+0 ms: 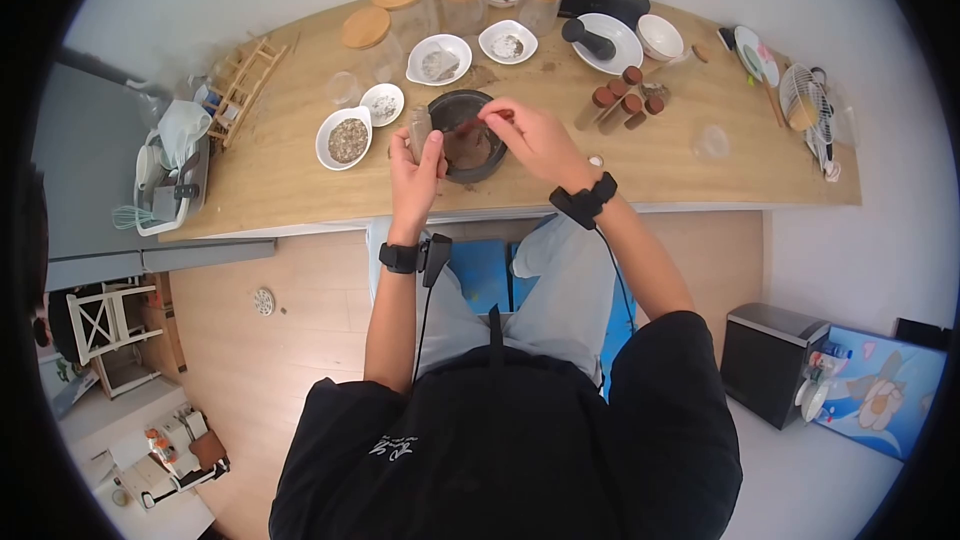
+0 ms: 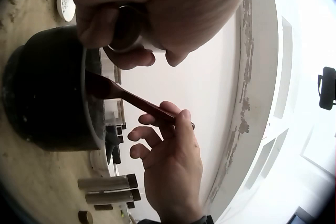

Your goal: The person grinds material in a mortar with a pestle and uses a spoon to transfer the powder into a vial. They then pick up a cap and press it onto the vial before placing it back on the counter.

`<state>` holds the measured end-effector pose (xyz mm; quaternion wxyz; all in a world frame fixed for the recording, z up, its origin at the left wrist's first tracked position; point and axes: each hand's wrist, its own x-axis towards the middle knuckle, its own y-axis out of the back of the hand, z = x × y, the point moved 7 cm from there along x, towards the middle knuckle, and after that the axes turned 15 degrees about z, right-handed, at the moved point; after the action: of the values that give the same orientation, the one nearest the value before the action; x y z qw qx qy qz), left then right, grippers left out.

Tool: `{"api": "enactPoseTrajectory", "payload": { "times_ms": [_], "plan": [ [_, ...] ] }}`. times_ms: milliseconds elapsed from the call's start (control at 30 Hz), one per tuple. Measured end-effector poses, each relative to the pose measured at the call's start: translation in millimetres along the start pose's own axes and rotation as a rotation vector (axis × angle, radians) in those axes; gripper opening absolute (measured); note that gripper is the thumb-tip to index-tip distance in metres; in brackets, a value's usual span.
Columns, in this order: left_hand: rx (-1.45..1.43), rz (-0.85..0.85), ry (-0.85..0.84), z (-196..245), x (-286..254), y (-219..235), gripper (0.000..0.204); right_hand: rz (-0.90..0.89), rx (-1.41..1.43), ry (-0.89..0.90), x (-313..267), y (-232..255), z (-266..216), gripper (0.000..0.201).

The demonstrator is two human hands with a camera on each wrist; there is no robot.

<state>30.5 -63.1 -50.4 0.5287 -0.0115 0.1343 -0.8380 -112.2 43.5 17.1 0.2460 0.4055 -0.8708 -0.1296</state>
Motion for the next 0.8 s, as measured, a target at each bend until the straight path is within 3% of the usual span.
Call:
{"api": "enactPoseTrajectory", "payload": {
  "times_ms": [67, 167, 367, 433, 467, 533, 700, 767, 800],
  "plan": [
    [-0.06, 0.012, -0.087, 2, 3, 2, 0.021, 0.043, -0.053, 0.106, 2, 1, -10, 0.017],
    [-0.044, 0.02, -0.14, 1, 6, 6, 0.025, -0.09, -0.142, 0.206, 0, -6, -15, 0.019],
    [0.035, 0.042, -0.237, 3, 7, 11, 0.022, -0.074, -0.097, 0.0, 9, 13, -6, 0.017],
    [0.042, 0.035, -0.24, 3, 8, 11, 0.023, -0.031, -0.295, 0.454, 1, 12, -18, 0.017],
    [0.049, 0.029, -0.242, 2, 7, 11, 0.023, -0.031, -0.295, 0.454, -5, 10, -14, 0.017],
    [0.048, 0.046, -0.232, -1, 8, 13, 0.023, -0.059, -0.303, 0.62, -29, 3, -21, 0.021],
    [0.074, 0.024, -0.181, -4, 8, 13, 0.022, -0.036, -0.287, 0.581, -72, -13, -40, 0.027],
    [0.057, 0.023, -0.177, -2, 8, 10, 0.022, 0.131, -0.194, 0.492, -79, -14, -32, 0.026],
    [0.057, 0.021, -0.176, 0, 7, 9, 0.022, 0.133, -0.195, 0.49, -84, -20, -31, 0.026]
  ]
}}
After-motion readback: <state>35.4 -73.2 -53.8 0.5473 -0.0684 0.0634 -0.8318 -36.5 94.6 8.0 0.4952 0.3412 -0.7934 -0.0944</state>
